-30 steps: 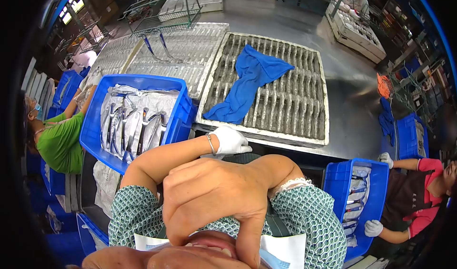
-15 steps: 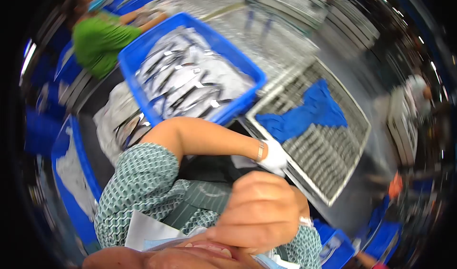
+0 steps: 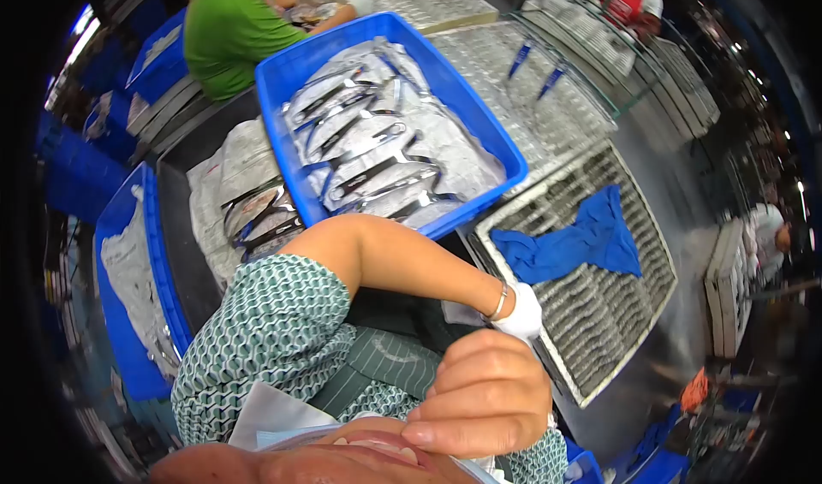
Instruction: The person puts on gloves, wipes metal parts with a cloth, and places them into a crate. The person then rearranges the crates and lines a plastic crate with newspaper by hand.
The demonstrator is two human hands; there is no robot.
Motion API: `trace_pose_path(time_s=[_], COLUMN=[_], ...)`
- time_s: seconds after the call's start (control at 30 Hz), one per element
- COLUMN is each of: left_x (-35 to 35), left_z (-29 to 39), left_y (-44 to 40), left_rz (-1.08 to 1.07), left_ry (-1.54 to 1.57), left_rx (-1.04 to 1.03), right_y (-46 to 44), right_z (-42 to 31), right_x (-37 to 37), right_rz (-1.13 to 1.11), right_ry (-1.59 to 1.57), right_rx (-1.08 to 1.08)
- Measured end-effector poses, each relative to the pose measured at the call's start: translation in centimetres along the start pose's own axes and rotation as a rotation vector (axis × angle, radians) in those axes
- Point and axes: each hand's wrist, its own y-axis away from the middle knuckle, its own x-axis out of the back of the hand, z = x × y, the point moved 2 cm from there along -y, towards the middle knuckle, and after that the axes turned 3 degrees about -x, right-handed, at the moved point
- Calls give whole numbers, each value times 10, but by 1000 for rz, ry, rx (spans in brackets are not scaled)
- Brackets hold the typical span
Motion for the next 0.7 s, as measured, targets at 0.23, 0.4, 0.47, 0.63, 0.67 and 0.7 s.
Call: trace_pose_path(time_s=[0.23, 0.4, 0.47, 0.63, 0.67, 0.7], left_x=[-10, -6, -6, -13, -12, -8], left_z=[-5, -4, -4, -7, -5, -2], left_y=[-9, -7, -6, -14, -14, -13], left_rz=[-3, -13, -30, -67, -92, -108], left_ry=[-69, -99, -101, -124, -138, -152], left_rx=[-14, 5, 18, -23, -11, 11], right_y=[-4, -5, -2, 7, 9, 11], right_z=[1, -5, -3, -20, -22, -23], right_x=[7, 1, -4, 3, 4, 4], right_rz=[-145, -126, -106, 177, 213, 233], right_ry=[-182, -257, -366, -247, -207, -194], right_rx=[-74, -64, -42, 103, 138, 142])
